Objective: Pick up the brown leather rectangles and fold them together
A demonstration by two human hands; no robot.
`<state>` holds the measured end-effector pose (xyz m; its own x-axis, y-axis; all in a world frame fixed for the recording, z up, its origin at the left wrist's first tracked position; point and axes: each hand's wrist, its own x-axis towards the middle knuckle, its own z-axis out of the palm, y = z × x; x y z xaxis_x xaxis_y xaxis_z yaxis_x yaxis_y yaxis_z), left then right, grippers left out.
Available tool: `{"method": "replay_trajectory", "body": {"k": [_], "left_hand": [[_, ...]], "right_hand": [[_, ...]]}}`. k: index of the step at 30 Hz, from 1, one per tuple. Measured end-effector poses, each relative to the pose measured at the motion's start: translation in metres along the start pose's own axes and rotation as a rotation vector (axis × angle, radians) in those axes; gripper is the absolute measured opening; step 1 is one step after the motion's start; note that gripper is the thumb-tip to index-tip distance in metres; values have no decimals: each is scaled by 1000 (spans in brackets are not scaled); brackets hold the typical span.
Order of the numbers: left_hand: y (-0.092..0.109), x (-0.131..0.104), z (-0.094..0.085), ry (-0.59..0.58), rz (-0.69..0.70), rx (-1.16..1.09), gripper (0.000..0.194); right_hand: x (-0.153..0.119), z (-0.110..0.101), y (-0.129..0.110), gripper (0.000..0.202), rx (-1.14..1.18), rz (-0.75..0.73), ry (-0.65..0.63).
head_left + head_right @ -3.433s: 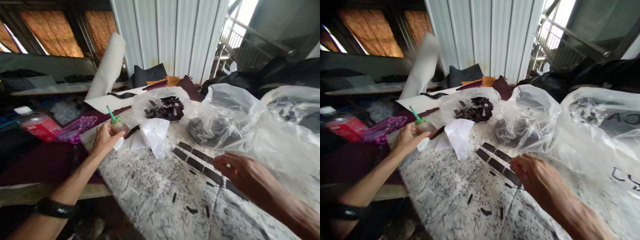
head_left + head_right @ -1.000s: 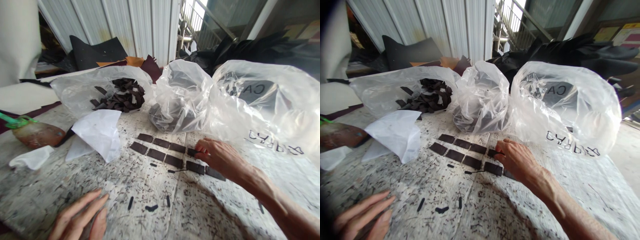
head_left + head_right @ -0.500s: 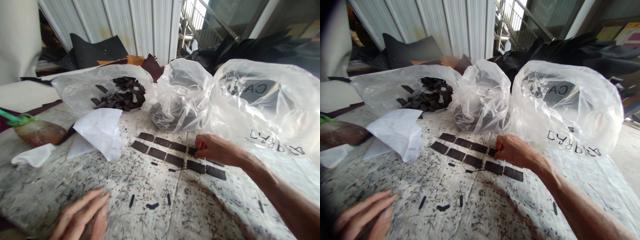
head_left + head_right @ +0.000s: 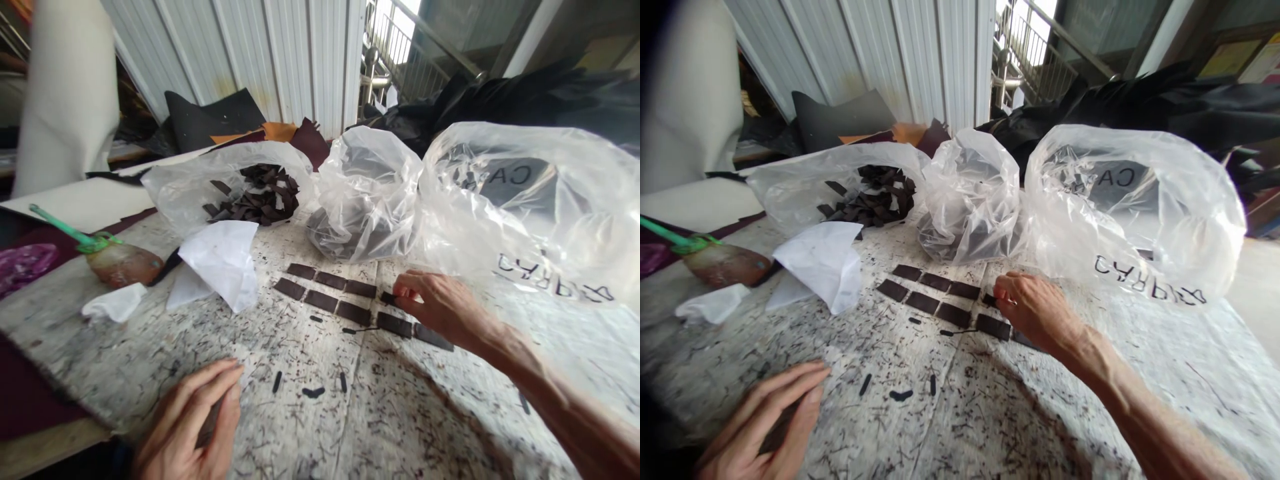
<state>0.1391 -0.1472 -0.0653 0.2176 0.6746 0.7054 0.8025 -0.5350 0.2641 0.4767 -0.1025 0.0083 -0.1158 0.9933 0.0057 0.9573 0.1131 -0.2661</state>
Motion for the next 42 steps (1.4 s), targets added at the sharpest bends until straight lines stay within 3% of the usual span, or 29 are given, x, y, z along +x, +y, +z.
{"method": "replay_trajectory", "body": {"k": [3, 7, 10, 13, 17, 20, 28, 34, 37, 42], "left_hand": [[-1, 5, -1, -65, 59, 33, 18], [7, 8, -9, -105, 115, 91, 19], [38, 11, -21, -49, 94, 108, 25], [83, 18, -24, -121, -128, -235, 23], [129, 30, -2, -378, -563, -839, 23], [142, 36, 15, -387, -779, -1030, 23], [148, 34, 20, -237, -832, -1068, 26], [151, 31, 21, -475, -882, -1168, 31], [152, 28, 23, -402, -856, -1111, 27], [157, 20, 25, -314, -801, -1066, 25]], "right_hand": [[-11, -7, -7, 12, 109, -52, -36], [-31, -10, -13, 10, 643, -60, -204], [-47, 0, -18, 12, 1100, -10, -307], [-62, 11, -27, 17, 1316, 23, -364], [-76, 20, -35, 24, 1374, 19, -404], [-85, 24, -34, 29, 1455, 64, -378], [-98, 37, -35, 37, 1550, 174, -348], [-97, 43, -36, 39, 1515, 103, -282], [-101, 43, -41, 39, 1468, 88, -214], [-108, 42, -53, 22, 1280, 111, -251]]}}
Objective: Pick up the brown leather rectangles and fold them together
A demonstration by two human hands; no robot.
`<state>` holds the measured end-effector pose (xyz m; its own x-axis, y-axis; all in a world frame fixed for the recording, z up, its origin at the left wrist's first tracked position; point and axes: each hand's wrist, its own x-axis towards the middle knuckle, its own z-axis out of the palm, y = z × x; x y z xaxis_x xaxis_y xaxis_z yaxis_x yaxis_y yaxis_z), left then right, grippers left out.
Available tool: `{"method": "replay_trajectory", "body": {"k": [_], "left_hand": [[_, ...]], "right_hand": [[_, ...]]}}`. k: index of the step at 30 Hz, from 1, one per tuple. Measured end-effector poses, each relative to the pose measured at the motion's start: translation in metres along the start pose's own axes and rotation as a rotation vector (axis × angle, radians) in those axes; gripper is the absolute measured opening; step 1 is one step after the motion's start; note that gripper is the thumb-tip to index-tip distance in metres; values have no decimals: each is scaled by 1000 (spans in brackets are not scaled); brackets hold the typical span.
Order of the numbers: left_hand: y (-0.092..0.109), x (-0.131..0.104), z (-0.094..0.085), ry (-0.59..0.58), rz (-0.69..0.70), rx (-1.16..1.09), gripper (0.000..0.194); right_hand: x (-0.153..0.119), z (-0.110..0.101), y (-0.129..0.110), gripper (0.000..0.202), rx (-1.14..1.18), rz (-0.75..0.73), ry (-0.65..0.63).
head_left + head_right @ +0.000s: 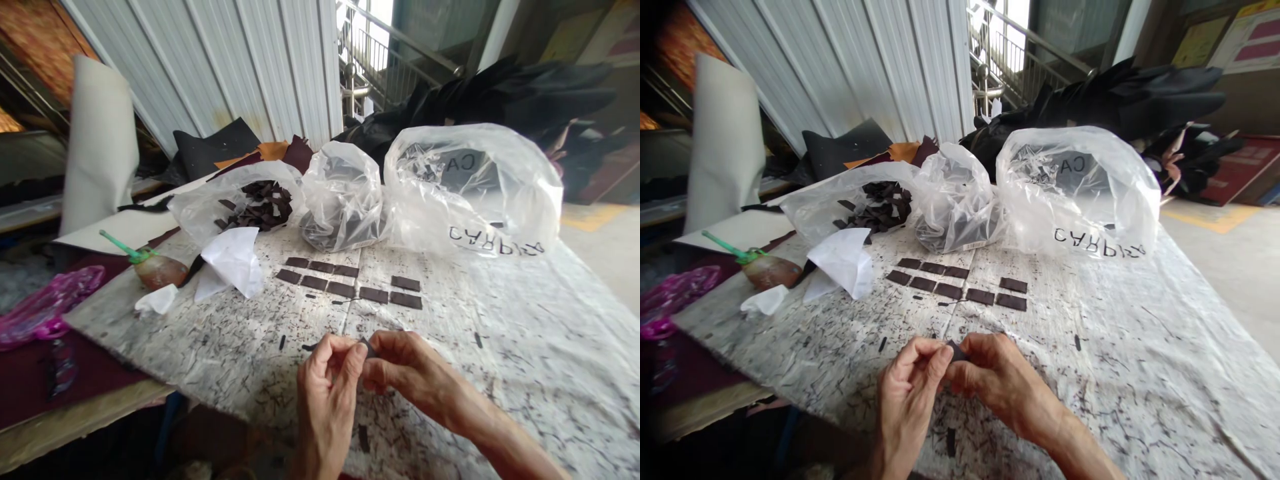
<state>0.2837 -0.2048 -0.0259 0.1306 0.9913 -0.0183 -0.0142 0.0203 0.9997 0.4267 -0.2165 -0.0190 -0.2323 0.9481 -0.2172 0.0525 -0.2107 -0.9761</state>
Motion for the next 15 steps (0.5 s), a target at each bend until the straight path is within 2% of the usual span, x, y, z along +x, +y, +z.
{"method": "replay_trajectory", "body": {"k": [3, 5, 8, 10, 12, 15], "left_hand": [[-3, -2, 0, 36, -20, -49, 24], [-6, -2, -2, 1, -69, -101, 31], [-11, -1, -3, -47, -148, -209, 26], [-12, 1, -4, 36, -201, -357, 25], [-12, 5, -4, 158, -251, -540, 26], [-8, 11, -6, 223, -309, -718, 27]], "right_hand": [[0, 6, -2, 20, -53, 5, 30], [0, 10, -5, 21, -20, 1, 28], [-2, 9, -12, 19, -38, -54, -29], [-3, 1, -16, 21, -115, -88, -78], [-1, -13, -17, 25, -284, -84, 28], [11, -37, -14, 25, -756, -85, 403]]}}
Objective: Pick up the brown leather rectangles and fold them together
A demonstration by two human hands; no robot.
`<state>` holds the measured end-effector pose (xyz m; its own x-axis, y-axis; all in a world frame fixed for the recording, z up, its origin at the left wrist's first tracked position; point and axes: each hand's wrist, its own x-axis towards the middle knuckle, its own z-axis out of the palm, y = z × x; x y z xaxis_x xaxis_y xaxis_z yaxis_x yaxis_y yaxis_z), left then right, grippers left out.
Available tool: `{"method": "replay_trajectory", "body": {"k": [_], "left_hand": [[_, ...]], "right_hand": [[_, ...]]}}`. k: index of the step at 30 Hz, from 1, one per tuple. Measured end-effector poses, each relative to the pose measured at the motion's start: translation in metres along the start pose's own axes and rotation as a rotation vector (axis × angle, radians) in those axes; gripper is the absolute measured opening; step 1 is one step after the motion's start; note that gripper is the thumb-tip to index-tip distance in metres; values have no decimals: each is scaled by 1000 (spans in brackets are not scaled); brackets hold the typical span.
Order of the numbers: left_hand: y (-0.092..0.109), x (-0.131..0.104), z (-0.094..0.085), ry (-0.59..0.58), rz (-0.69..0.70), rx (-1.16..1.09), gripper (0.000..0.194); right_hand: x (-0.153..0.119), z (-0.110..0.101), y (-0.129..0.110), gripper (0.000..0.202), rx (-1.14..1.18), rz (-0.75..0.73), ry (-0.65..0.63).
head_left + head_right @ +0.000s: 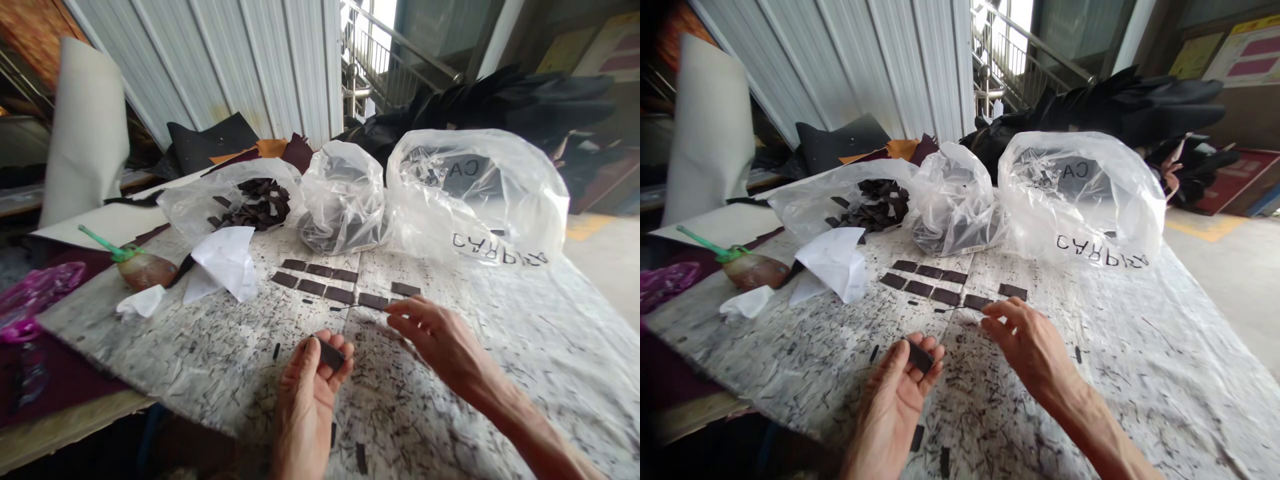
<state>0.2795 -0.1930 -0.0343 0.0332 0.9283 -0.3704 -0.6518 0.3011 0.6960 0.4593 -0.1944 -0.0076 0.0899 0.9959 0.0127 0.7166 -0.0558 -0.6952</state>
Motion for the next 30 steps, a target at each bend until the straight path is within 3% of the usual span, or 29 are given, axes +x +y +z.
{"method": "replay_trajectory", "body": {"k": [2, 4, 11, 19, 26, 28, 30], "left_hand": [[3, 2, 1, 16, -47, -32, 30], [5, 3, 1, 36, -69, -47, 32], [5, 4, -1, -28, -81, -57, 24], [2, 5, 0, -30, -84, -42, 23], [-1, 8, -4, -28, -84, -59, 24], [-1, 9, -4, -23, -79, -58, 25], [-1, 9, -3, -24, -77, -49, 23]], "right_hand": [[13, 1, 8, 25, -314, -62, 103], [22, 6, 12, 27, -486, -129, 92], [31, 9, -1, 19, -582, -126, 3], [64, -12, 0, 10, -457, -1, -175], [49, -9, -12, 9, -408, 31, -148], [42, -9, -11, 12, -245, 65, -188], [34, -9, -6, 17, 77, 118, -309]]}}
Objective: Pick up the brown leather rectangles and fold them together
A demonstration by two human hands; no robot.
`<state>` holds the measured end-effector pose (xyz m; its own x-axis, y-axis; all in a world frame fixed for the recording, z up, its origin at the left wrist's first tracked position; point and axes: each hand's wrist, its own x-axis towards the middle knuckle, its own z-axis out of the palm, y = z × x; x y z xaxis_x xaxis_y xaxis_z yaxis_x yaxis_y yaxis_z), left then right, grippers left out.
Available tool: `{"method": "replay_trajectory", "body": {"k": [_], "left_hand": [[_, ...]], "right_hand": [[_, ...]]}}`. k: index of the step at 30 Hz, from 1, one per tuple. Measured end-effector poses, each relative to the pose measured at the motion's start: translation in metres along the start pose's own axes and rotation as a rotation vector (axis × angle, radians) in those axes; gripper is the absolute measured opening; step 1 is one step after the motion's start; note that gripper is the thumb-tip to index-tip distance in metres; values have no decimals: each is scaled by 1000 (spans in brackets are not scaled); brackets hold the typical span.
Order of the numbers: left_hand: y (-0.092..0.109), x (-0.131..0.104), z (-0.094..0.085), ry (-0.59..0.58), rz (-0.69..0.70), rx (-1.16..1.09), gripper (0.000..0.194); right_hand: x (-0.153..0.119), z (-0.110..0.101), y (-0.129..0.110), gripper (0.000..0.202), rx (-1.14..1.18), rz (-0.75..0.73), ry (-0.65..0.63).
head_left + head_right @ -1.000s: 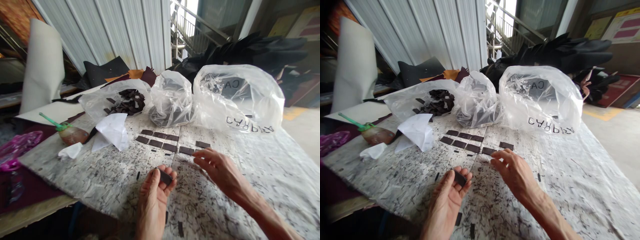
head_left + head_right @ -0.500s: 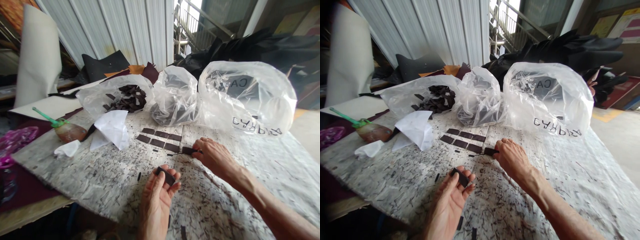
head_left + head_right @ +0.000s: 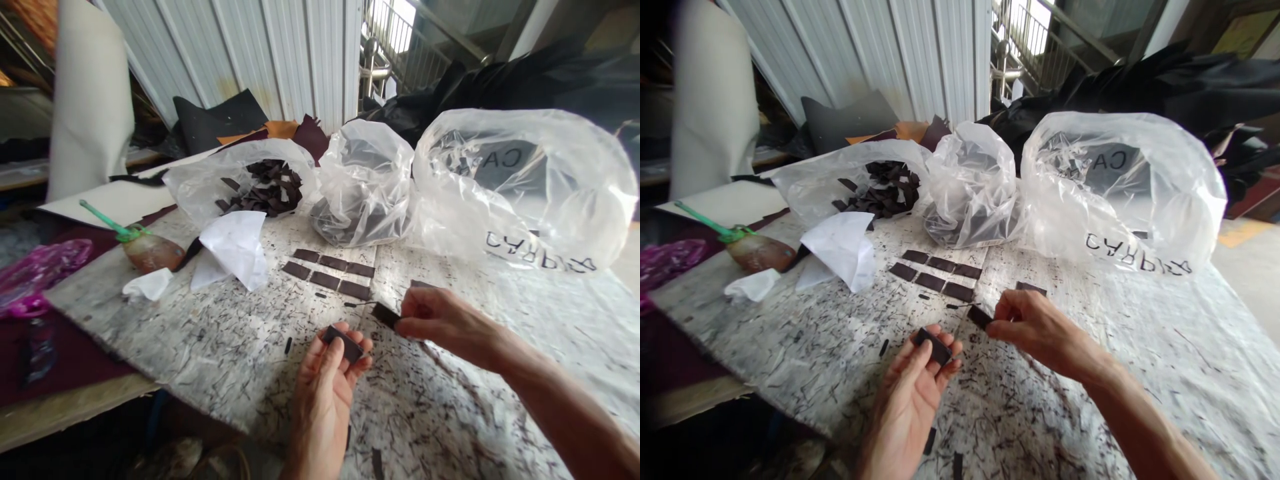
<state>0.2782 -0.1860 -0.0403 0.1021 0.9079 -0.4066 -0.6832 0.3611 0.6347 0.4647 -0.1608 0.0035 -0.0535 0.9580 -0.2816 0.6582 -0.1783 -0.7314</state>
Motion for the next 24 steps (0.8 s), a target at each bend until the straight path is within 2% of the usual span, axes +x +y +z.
{"method": "replay_trajectory", "body": {"k": [2, 4, 7, 10, 12, 14, 17, 21, 22, 24], "left_hand": [[0, -1, 1, -14, 6, 11, 19], [0, -3, 1, -48, 12, 33, 14], [0, -9, 3, -105, 13, 81, 16], [-2, -15, 7, -201, -9, 125, 27], [-5, -17, 9, -264, -17, 145, 28], [-8, -17, 10, -243, -10, 146, 24], [-13, -14, 10, -112, -8, 122, 19], [-11, -11, 11, 25, -11, 115, 27], [-9, -11, 12, 39, -9, 106, 30], [-5, -9, 16, 39, -19, 84, 33]], "right_hand": [[-8, 3, 7, 24, 353, -2, -148], [-16, 8, 11, 31, 601, 18, -205], [-26, 23, 10, 38, 798, 57, -175], [-32, 40, 2, 38, 910, 32, -95], [-34, 50, -4, 35, 956, 2, -67], [-36, 57, -8, 31, 949, -26, -53], [-41, 61, -13, 24, 834, -35, 3], [-48, 47, -8, 14, 620, -37, 4], [-48, 39, -2, 13, 496, -28, 51], [-44, 22, 12, 19, 131, 4, 247]]}}
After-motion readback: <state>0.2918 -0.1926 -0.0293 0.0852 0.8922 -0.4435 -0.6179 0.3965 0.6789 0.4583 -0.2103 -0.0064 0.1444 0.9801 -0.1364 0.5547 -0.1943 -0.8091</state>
